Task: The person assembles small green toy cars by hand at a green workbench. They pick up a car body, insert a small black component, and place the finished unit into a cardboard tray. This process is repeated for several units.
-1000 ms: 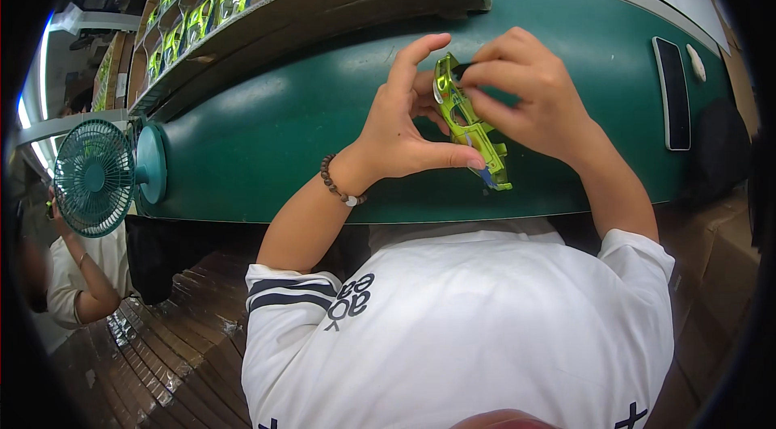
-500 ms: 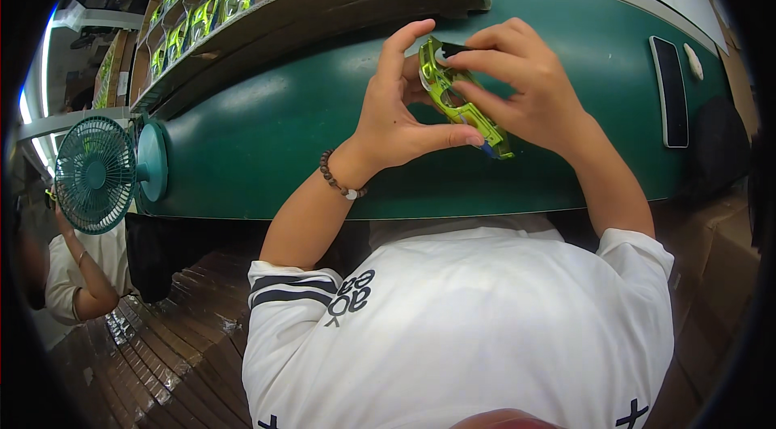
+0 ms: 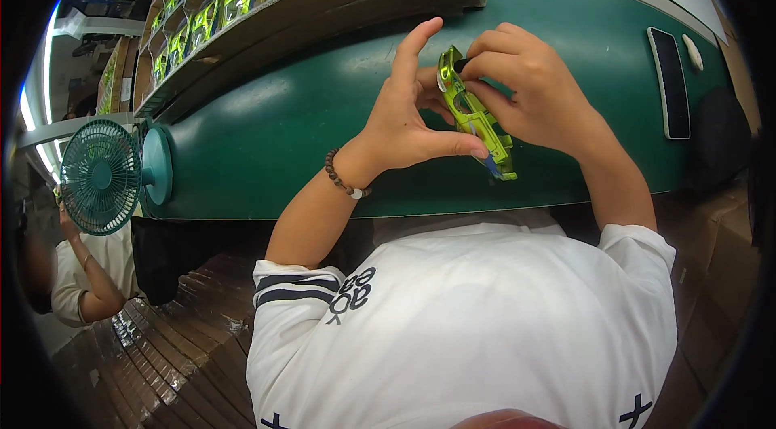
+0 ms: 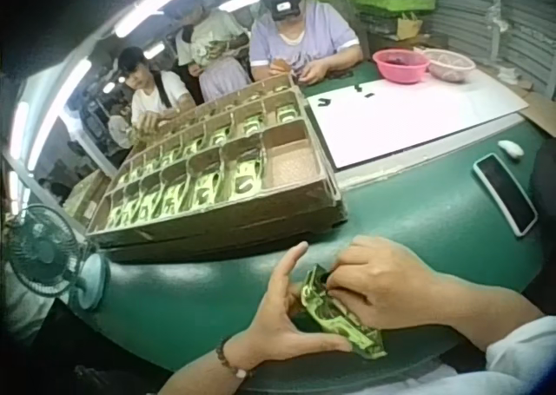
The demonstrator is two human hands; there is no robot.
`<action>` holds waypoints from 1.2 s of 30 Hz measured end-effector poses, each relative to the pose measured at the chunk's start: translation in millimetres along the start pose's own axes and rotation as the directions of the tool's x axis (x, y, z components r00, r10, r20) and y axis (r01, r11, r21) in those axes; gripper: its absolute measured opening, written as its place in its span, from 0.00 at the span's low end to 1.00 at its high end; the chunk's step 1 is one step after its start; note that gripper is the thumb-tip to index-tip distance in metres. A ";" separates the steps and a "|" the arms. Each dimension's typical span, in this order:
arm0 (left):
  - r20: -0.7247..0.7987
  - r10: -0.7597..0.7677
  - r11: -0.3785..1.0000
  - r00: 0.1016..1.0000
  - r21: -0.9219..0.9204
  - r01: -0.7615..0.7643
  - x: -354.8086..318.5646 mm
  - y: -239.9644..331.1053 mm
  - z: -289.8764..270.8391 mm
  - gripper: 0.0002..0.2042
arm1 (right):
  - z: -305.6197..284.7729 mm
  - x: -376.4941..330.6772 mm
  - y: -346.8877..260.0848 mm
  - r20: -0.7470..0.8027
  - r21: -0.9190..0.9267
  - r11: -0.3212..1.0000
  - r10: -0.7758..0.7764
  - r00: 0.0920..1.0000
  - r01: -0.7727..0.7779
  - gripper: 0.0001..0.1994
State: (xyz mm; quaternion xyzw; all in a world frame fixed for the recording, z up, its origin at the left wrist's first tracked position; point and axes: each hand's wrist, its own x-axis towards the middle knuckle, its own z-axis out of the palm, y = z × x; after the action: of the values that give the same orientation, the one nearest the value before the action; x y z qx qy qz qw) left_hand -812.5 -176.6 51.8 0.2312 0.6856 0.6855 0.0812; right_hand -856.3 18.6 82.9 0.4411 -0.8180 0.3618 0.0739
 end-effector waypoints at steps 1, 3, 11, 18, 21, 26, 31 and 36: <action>-0.012 0.018 1.000 1.000 0.012 -0.018 1.7 -1.7 1.6 0.59 | 4.2 -0.9 1.5 -0.025 0.085 0.993 0.083 0.996 -0.080 0.07; -0.040 0.032 0.999 0.999 0.023 -0.031 2.7 -3.1 2.5 0.58 | 13.7 -2.3 7.0 -0.059 0.257 0.939 0.251 0.966 -0.228 0.07; -0.167 0.021 0.999 0.986 -0.024 -0.025 0.7 1.9 -6.9 0.57 | -15.1 -0.1 59.5 0.264 0.915 0.145 0.488 0.832 -0.376 0.14; -0.189 0.022 0.999 0.982 -0.022 -0.027 0.3 2.0 -12.5 0.55 | -15.6 0.5 59.1 0.338 0.934 -0.042 0.415 0.845 -0.354 0.18; -0.191 0.027 0.999 0.981 -0.019 -0.031 0.4 2.3 -11.3 0.55 | -13.9 0.9 54.8 0.306 0.933 0.024 0.467 0.830 -0.358 0.16; -0.186 0.039 0.999 0.982 -0.002 -0.040 0.3 3.4 -12.3 0.54 | -9.1 -2.8 58.0 0.222 0.798 0.336 0.607 0.763 -0.500 0.14; -0.188 0.032 0.999 0.982 0.007 -0.031 0.6 2.2 -13.8 0.54 | -8.4 4.8 48.5 0.199 0.836 0.233 0.715 0.670 -0.497 0.12; -0.235 0.044 0.997 0.971 -0.051 -0.057 0.8 -0.8 -13.3 0.51 | -0.4 -0.2 46.5 0.067 0.713 0.545 0.572 0.817 -0.441 0.08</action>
State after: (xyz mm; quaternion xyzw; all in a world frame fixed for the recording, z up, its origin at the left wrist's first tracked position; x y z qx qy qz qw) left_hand -819.0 -188.2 51.8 0.1640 0.6645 0.7290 -0.0109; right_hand -892.3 35.3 58.6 0.1454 -0.6995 0.6863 -0.1362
